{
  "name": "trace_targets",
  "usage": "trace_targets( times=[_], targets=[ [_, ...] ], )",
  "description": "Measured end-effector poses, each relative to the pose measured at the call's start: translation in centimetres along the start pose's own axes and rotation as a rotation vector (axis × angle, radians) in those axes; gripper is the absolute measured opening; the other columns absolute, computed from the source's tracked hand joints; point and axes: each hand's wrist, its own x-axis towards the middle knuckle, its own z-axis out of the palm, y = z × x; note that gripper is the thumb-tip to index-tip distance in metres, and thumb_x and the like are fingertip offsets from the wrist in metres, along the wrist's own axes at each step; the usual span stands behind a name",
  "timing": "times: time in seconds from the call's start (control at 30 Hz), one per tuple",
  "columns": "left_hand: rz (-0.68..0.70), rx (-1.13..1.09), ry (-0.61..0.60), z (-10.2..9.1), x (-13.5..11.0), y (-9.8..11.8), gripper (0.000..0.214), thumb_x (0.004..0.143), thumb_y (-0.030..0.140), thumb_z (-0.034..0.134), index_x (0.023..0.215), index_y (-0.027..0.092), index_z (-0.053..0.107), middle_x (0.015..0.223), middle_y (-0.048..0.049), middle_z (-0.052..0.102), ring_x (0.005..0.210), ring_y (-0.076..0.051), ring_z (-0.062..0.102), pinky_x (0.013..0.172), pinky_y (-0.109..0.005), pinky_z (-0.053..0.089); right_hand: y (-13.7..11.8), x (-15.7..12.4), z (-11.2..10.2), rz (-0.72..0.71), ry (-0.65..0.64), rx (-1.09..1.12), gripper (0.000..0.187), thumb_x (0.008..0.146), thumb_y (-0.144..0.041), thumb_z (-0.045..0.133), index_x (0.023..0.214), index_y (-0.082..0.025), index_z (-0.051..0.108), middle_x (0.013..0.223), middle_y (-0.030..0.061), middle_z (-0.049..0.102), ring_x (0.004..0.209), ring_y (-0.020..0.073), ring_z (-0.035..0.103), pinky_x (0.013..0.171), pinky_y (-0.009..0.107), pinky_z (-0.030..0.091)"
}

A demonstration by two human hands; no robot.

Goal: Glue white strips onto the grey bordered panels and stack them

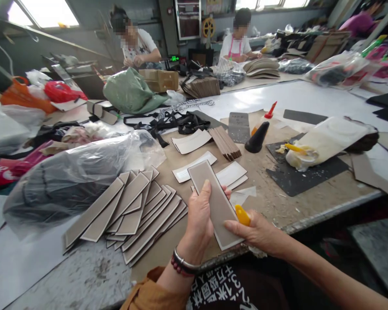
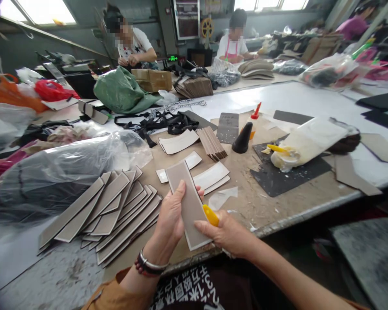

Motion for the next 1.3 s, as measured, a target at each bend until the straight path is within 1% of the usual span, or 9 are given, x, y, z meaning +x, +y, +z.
trace_targets(
  times=[0.17,0.27,0.43,0.53,0.63,0.77,0.9,1.1,1.3],
  targets=[
    [-0.104,-0.058,-0.123,-0.5,0.1,1.5,0.027,0.087,0.031,0.05,0.088,0.007,0.062,0.085,-0.014,0.07,0.072,-0.018,0.068,0.068,-0.028,0.056,-0.6,0.2,0.0,0.007,-0.089,-0.003,0.048,0.078,-0.062,0.051,0.07,-0.015,0.056,0.06,-0.0003,0.053,0.052,0.0103,0.046,0.052,0.022,0.042],
    [-0.053,-0.124,-0.138,-1.0,0.3,2.9,0.026,0.088,0.029,0.048,0.091,0.006,0.062,0.096,-0.0155,0.069,0.081,-0.02,0.068,0.077,-0.032,0.055,-0.8,0.5,0.3,0.035,-0.172,0.006,0.05,0.078,-0.064,0.049,0.067,-0.016,0.055,0.056,-0.0002,0.052,0.049,0.0101,0.045,0.049,0.022,0.04],
    [0.021,-0.113,-0.087,-1.6,0.6,4.3,0.026,0.088,0.031,0.048,0.091,0.008,0.061,0.085,-0.0121,0.069,0.066,-0.016,0.067,0.07,-0.031,0.055,-0.9,1.3,1.3,0.107,-0.225,0.055,0.047,0.076,-0.064,0.053,0.076,-0.017,0.057,0.06,-0.0008,0.052,0.049,0.0101,0.044,0.049,0.022,0.039],
    [0.09,-0.086,-0.028,-1.9,0.6,4.3,0.024,0.086,0.033,0.051,0.088,0.01,0.059,0.074,-0.0073,0.068,0.055,-0.013,0.063,0.06,-0.027,0.054,-1.2,1.8,1.8,0.112,-0.232,0.033,0.046,0.076,-0.064,0.053,0.075,-0.018,0.055,0.06,-0.0008,0.053,0.05,0.0103,0.044,0.05,0.022,0.04],
    [0.111,-0.08,0.002,-2.2,0.7,4.3,0.024,0.087,0.034,0.051,0.085,0.011,0.058,0.071,-0.0053,0.067,0.052,-0.012,0.061,0.055,-0.025,0.052,-1.8,2.1,2.2,0.145,-0.223,-0.002,0.046,0.073,-0.064,0.054,0.071,-0.018,0.053,0.057,-0.0017,0.051,0.049,0.0104,0.044,0.049,0.022,0.041],
    [0.127,-0.104,0.028,-2.7,0.9,4.7,0.022,0.089,0.03,0.047,0.086,0.011,0.059,0.072,-0.0046,0.067,0.055,-0.012,0.062,0.059,-0.026,0.053,-2.5,2.4,2.3,0.197,-0.142,-0.064,0.04,0.068,-0.056,0.062,0.072,-0.017,0.055,0.06,-0.0016,0.052,0.052,0.011,0.045,0.05,0.023,0.041],
    [0.179,-0.127,0.056,-3.1,1.3,5.1,0.026,0.09,0.029,0.045,0.082,0.01,0.061,0.074,-0.0053,0.067,0.056,-0.011,0.062,0.062,-0.027,0.053,-2.6,2.6,2.1,0.178,-0.11,-0.127,0.032,0.066,-0.046,0.067,0.07,-0.016,0.056,0.06,-0.0016,0.052,0.054,0.0101,0.044,0.051,0.021,0.038],
    [0.123,-0.147,0.131,-3.5,1.2,5.1,0.025,0.091,0.026,0.043,0.081,0.009,0.06,0.069,-0.0046,0.067,0.054,-0.011,0.061,0.06,-0.025,0.053,-2.6,2.3,2.5,0.164,-0.165,-0.179,0.037,0.072,-0.048,0.06,0.056,-0.017,0.047,0.046,-0.0042,0.04,0.042,0.0064,0.032,0.039,0.02,0.024],
    [0.092,-0.101,0.109,-4.4,0.6,5.8,0.033,0.091,0.03,0.042,0.082,0.008,0.065,0.064,-0.0065,0.066,0.055,-0.011,0.061,0.059,-0.022,0.051,-3.4,2.3,3.6,0.109,-0.125,-0.193,0.029,0.068,-0.043,0.064,0.06,-0.02,0.049,0.049,-0.0048,0.043,0.046,0.0087,0.035,0.041,0.02,0.029]
  ],
)
